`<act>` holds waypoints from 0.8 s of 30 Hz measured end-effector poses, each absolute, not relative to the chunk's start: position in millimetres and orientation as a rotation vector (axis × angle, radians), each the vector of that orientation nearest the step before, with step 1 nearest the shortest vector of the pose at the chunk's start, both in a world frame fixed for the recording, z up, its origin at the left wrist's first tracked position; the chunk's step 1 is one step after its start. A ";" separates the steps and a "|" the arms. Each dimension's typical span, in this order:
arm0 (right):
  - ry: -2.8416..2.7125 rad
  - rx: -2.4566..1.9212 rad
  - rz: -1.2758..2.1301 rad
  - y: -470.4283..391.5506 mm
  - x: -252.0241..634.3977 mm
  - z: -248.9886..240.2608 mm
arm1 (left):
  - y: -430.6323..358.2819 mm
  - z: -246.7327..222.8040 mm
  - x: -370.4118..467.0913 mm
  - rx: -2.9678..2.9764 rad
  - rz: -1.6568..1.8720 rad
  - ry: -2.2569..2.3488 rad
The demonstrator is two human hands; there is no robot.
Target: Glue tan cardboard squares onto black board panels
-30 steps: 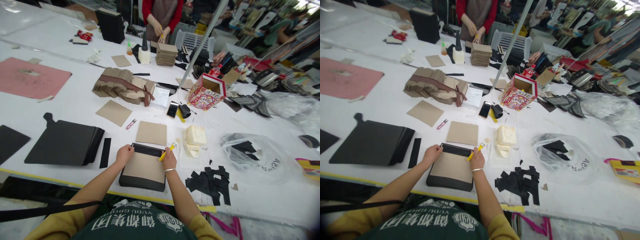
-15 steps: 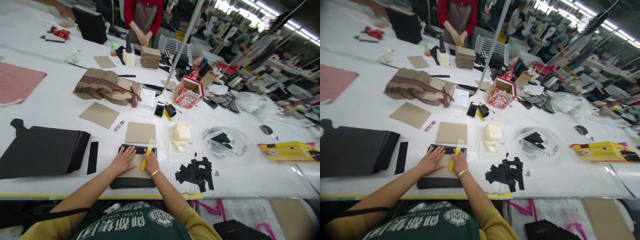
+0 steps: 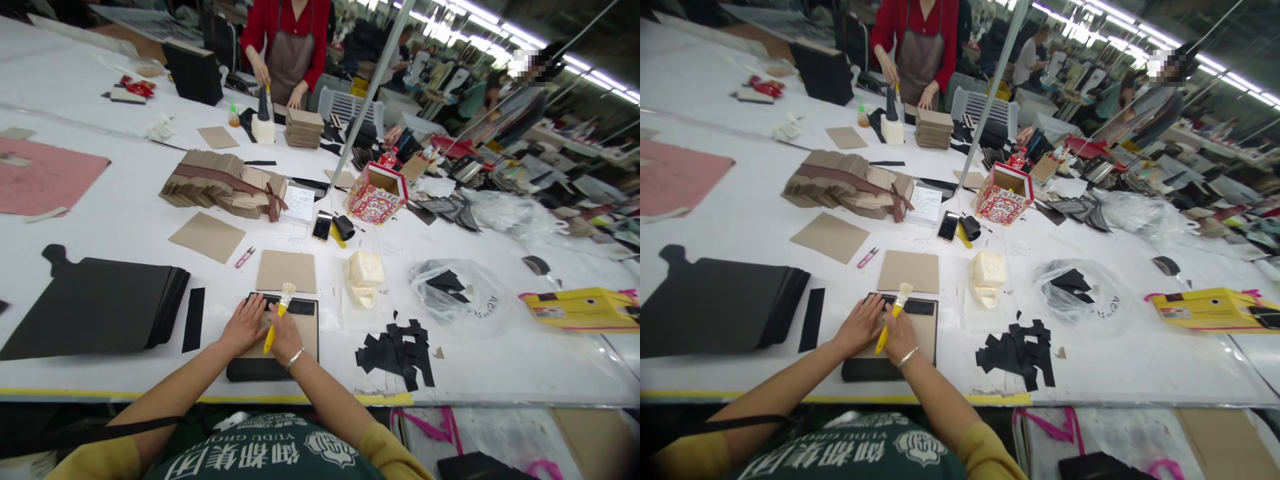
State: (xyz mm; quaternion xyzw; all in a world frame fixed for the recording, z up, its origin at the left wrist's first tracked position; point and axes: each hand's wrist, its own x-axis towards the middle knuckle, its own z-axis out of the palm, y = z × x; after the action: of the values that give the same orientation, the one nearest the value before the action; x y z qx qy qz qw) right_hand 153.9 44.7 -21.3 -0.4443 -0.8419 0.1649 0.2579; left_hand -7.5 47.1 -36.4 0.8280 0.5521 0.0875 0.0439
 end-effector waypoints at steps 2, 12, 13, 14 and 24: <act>-2.333 -1.212 0.487 47.5 140.9 -28.6 | 44.2 -37.9 -9.9 2.530 0.201 1.668; -2.355 -1.409 0.326 53.0 215.5 -51.3 | 40.7 -41.9 -5.8 2.481 0.094 1.742; -2.332 -1.453 0.305 52.2 222.0 -51.5 | 40.8 -40.9 -5.7 2.473 0.082 1.743; -2.313 -1.494 0.286 51.2 227.0 -51.1 | 41.0 -39.4 -5.7 2.465 0.068 1.743; -2.124 -1.496 0.260 52.0 200.0 -19.9 | 55.4 -24.8 9.5 2.539 0.192 1.642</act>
State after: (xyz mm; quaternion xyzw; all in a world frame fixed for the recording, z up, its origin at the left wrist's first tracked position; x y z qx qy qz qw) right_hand 200.0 52.0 -19.9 -0.5529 -0.7850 0.0962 0.2623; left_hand 9.5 55.4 -24.8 0.8367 0.5410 0.0634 0.0557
